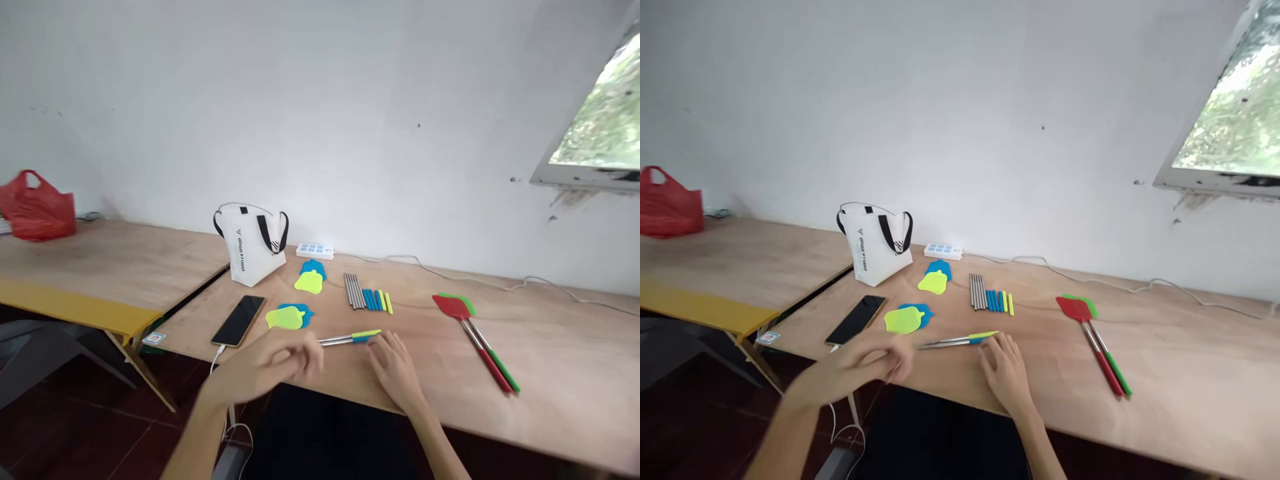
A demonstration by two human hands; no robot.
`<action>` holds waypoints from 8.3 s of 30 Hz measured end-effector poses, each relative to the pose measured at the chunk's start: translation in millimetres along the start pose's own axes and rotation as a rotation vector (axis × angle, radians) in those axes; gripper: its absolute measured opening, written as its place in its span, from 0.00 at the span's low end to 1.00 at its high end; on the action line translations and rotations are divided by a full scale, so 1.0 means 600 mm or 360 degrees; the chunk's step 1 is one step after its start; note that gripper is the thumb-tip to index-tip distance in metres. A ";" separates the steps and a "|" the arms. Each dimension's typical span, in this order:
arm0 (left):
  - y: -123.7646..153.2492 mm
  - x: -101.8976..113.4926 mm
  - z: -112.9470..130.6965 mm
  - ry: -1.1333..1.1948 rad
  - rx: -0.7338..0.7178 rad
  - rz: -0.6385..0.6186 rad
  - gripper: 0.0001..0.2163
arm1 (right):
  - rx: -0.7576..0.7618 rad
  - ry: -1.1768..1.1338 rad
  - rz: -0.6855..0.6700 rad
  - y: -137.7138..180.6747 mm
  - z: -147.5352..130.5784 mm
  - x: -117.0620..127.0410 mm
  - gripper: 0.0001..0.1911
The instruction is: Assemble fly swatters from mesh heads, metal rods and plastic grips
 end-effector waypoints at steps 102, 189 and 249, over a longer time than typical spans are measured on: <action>-0.101 -0.155 -0.074 -0.0333 -0.0345 -0.0106 0.38 | 0.0240 0.0147 0.0158 -0.017 -0.002 -0.023 0.16; -0.091 -0.069 -0.197 -0.1041 0.0763 -0.0097 0.33 | 0.0135 0.0995 0.0091 -0.008 0.007 -0.046 0.21; -0.107 -0.189 -0.083 0.1246 0.0659 0.0268 0.25 | 0.0249 0.0287 0.0314 -0.012 -0.002 -0.025 0.21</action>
Point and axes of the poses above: each hand's wrist, its own y-axis away from the middle knuckle, its own x-axis out of the back of the hand, z = x × y, the point moved 2 cm from there along -y, towards the middle knuckle, and after that the axes turned 3 degrees about x, right-handed, at the moved point
